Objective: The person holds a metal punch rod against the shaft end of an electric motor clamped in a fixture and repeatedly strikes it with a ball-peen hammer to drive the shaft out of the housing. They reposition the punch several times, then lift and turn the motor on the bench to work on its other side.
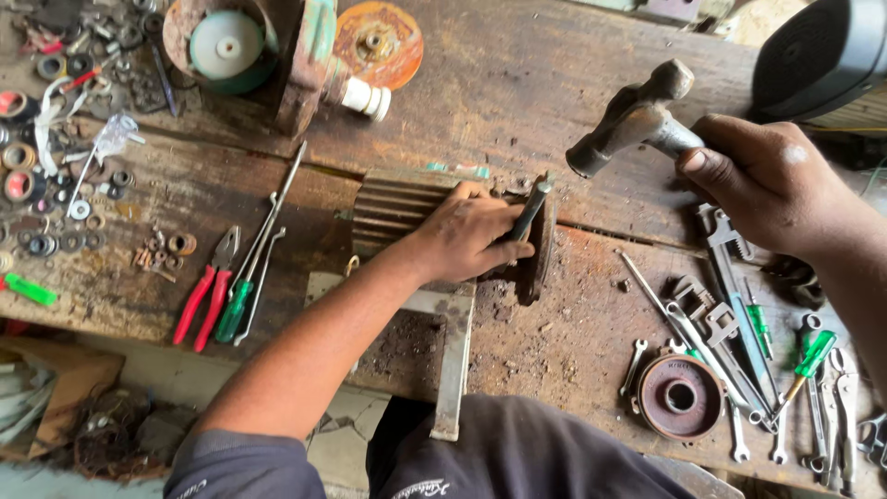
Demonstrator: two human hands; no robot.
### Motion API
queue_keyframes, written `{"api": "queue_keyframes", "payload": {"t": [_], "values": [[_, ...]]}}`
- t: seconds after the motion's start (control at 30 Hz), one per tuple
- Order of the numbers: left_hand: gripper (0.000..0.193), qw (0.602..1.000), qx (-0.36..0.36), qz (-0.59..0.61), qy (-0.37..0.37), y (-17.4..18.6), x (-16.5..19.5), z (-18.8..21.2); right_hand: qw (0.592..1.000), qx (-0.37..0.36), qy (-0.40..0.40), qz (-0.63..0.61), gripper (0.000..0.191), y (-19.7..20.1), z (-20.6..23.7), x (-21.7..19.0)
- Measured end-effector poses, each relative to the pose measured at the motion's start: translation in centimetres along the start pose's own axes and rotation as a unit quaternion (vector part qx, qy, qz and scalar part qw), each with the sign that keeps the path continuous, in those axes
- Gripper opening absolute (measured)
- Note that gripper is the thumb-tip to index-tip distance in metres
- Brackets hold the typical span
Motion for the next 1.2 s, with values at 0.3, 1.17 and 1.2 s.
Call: {"api": "queue_keyframes", "payload": {"t": [0.3,1.17,1.2], "values": [[0.045,1.0,0.01,0.007,0.008,-0.1,0.1,0.5,0.999,0.002,0.041,-0.025,0.03,-1.9,0.6,-0.1],[0.047,1.0,-0.002,-0.023,-0.006,-1.0,-0.7,0.2,0.998,0.02,0.043,-0.038,0.031,1.3,0.6,5.9],[0.042,1.0,0.003,-0.029,-0.01,-0.9,-0.7,0.1,0.999,-0.021,0.03,-0.015,0.026,1.0,0.3,5.5]]}}
Point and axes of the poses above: each hand's wrist, its own z-axis away from the middle knuckle, its own y-axis out of the back of the hand, x = y × z, the point moved 2 cm from there along -z, towards the middle knuckle, and after that the axes turned 8 degrees about -y, right-handed, at the moved point
